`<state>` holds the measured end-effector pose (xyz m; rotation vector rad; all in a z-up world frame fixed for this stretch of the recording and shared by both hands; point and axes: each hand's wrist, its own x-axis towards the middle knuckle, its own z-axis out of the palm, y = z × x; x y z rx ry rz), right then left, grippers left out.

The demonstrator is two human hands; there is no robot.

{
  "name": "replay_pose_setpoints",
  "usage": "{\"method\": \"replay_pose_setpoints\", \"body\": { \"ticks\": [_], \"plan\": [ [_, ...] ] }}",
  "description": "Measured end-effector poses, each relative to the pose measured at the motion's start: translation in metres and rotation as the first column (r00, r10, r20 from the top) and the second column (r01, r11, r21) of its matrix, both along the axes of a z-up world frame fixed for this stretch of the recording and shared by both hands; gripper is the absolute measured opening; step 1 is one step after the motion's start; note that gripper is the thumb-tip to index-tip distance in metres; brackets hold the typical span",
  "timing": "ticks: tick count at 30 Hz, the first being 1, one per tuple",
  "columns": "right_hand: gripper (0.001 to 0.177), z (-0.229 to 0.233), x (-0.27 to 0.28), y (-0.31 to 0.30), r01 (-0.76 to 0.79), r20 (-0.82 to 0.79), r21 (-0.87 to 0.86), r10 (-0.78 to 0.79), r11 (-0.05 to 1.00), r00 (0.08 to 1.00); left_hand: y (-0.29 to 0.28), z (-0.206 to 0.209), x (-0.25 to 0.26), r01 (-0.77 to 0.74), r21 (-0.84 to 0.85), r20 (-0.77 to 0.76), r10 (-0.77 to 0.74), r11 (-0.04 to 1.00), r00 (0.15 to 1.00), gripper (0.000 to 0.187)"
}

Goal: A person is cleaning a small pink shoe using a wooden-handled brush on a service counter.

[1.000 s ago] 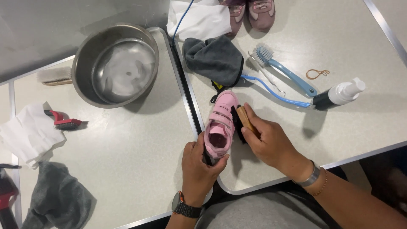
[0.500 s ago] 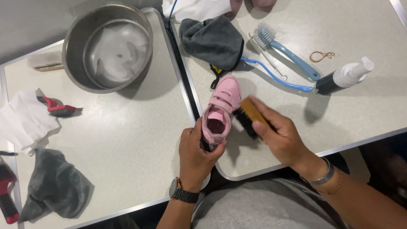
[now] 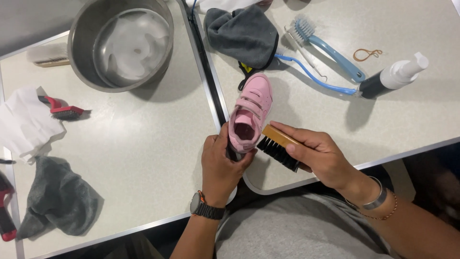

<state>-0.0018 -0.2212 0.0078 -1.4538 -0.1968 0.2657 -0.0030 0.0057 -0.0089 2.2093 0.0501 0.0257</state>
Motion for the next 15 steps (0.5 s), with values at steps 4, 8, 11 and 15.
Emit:
{"method": "replay_pose_setpoints", "body": {
  "ticks": [4, 8, 11, 15],
  "plan": [
    [0.048, 0.002, -0.004, 0.009, 0.112, -0.105, 0.09, -0.102, 0.99, 0.989, 0.001, -0.007, -0.001, 0.027, 0.017, 0.087, -0.028, 0.999, 0.996, 0.083],
    [0.048, -0.012, -0.001, 0.006, 0.26, -0.275, 0.177, -0.206, 0.949, 0.939, 0.004, -0.006, -0.007, 0.084, -0.022, 0.218, -0.077, 0.996, 0.973, 0.089],
    [0.047, -0.022, 0.004, -0.001, 0.307, -0.332, 0.229, -0.222, 0.924, 0.917, 0.006, -0.004, -0.008, 0.174, -0.13, 0.319, -0.125, 0.976, 0.939, 0.089],
    [0.049, -0.038, 0.006, -0.01, 0.322, -0.353, 0.284, -0.214, 0.903, 0.911, 0.009, 0.005, -0.009, 0.218, -0.152, 0.385, -0.146, 0.964, 0.911, 0.053]
  ]
}}
